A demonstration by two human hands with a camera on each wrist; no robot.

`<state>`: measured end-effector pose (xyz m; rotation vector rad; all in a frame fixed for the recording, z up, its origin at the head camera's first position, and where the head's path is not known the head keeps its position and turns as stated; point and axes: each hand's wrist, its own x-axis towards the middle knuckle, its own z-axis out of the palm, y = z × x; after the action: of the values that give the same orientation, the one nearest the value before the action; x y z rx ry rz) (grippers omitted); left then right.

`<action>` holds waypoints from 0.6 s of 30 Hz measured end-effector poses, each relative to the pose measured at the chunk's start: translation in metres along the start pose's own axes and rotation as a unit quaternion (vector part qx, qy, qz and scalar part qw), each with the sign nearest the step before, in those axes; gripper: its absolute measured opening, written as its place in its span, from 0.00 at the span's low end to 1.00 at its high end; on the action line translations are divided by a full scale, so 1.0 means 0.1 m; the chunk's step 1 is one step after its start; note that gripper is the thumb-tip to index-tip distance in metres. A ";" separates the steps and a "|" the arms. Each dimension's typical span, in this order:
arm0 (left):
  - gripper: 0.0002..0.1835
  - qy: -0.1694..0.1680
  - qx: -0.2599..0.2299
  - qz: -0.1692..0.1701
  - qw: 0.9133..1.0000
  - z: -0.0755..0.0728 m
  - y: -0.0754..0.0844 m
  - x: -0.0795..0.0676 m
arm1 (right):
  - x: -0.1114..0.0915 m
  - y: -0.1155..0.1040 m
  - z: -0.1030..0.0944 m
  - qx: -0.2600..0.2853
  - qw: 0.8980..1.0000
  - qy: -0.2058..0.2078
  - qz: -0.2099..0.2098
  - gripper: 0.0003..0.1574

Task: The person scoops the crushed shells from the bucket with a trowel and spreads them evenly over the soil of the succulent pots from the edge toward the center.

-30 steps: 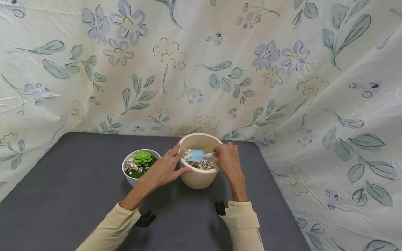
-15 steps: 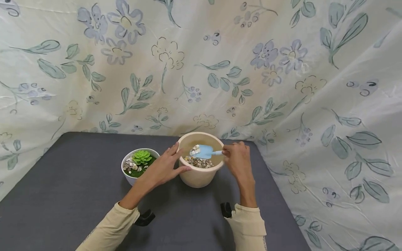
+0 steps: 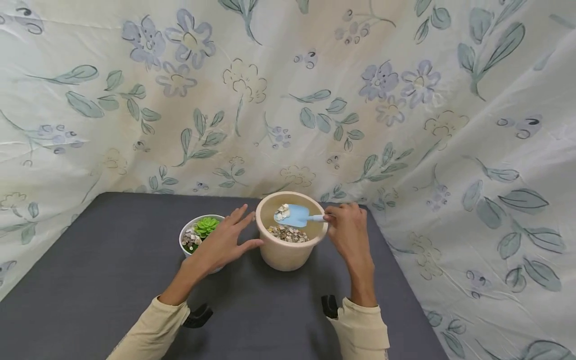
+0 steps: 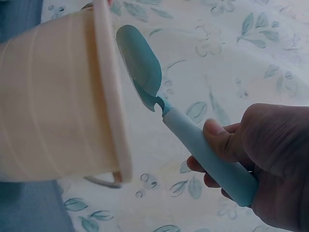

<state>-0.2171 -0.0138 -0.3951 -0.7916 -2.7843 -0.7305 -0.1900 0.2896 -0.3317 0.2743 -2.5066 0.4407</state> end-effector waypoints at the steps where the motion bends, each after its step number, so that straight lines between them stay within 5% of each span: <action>1: 0.47 0.003 0.003 0.000 1.000 -0.02 -0.02 -0.01 | 0.00 -0.02 -0.01 0.001 1.000 0.006 -0.006 0.06; 11: 0.46 0.028 0.021 -0.010 0.999 -0.21 -0.13 -0.09 | 0.07 -0.18 -0.04 0.051 0.999 -0.001 -0.018 0.07; 18: 0.46 0.048 0.031 -0.028 0.998 -0.29 -0.26 -0.26 | 0.12 -0.36 0.11 0.072 0.996 -0.011 -0.042 0.05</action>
<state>-0.2085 -0.0592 -0.3872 -0.6514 -2.7380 -0.6707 -0.1954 0.2506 -0.3243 0.4417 -2.4784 0.5893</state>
